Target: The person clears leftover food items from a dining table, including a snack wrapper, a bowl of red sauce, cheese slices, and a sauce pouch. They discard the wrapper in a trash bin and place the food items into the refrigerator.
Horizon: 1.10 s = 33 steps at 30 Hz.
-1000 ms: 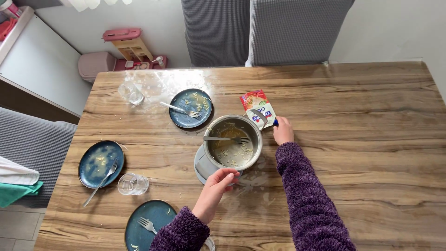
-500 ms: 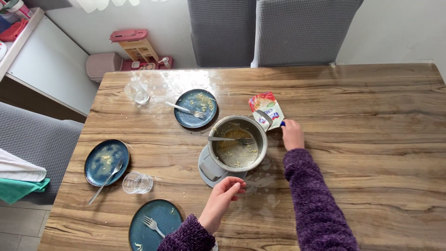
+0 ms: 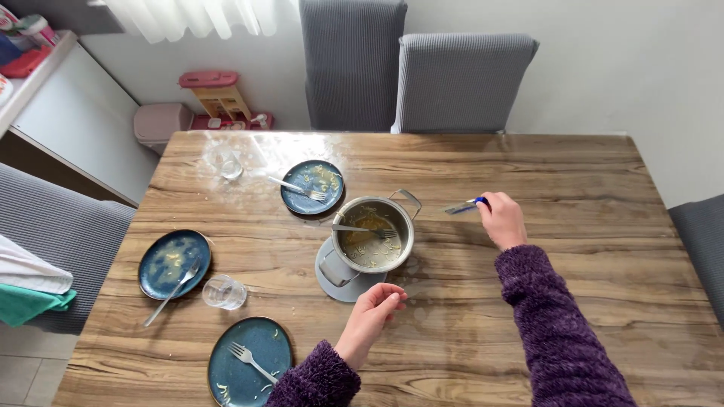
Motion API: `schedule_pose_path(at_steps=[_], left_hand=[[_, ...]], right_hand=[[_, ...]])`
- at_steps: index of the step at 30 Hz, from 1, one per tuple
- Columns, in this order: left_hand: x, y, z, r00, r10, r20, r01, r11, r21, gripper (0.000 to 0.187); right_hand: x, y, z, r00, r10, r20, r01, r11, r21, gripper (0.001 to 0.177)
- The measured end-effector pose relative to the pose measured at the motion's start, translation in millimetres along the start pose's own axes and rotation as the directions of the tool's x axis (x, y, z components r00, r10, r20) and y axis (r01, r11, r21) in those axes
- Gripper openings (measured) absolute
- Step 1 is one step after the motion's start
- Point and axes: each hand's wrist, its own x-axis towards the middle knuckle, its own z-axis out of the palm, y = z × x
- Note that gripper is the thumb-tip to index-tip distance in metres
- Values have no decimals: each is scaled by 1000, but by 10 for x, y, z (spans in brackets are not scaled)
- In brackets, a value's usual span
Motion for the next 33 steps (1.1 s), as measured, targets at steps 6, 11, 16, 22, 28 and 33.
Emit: schedule_pose_path(at_steps=[6,11,16,22,28,33], left_hand=[[-146,-17,-25,979,187,-79,-186,982,13,17],[-289,67,-250,892,410,-190,-386,910,152,41],[-513,216,-719,688,704,-177,-592,685,425,71],[-1482,635,-1223,452,887,-94,-754,436,491,69],[-2368,572,-2034,409,909,-80,-769,391,505,31],[-3050,248,-2832,481,838,-258,-733,545,407,27]], right_hand=[[68,-929,-975,991,73,112,-87,988,125,21],[29,-1967,-1604,985,5,174,-48,968,245,22],[-174,-2870,-1858,970,-24,240,-117,822,557,17],[-429,-4028,-1963,910,-158,382,-213,613,761,23],[-762,-5064,-1564,806,-345,482,-264,519,813,25],[-1103,-6033,-1210,709,-501,497,-197,536,821,21]])
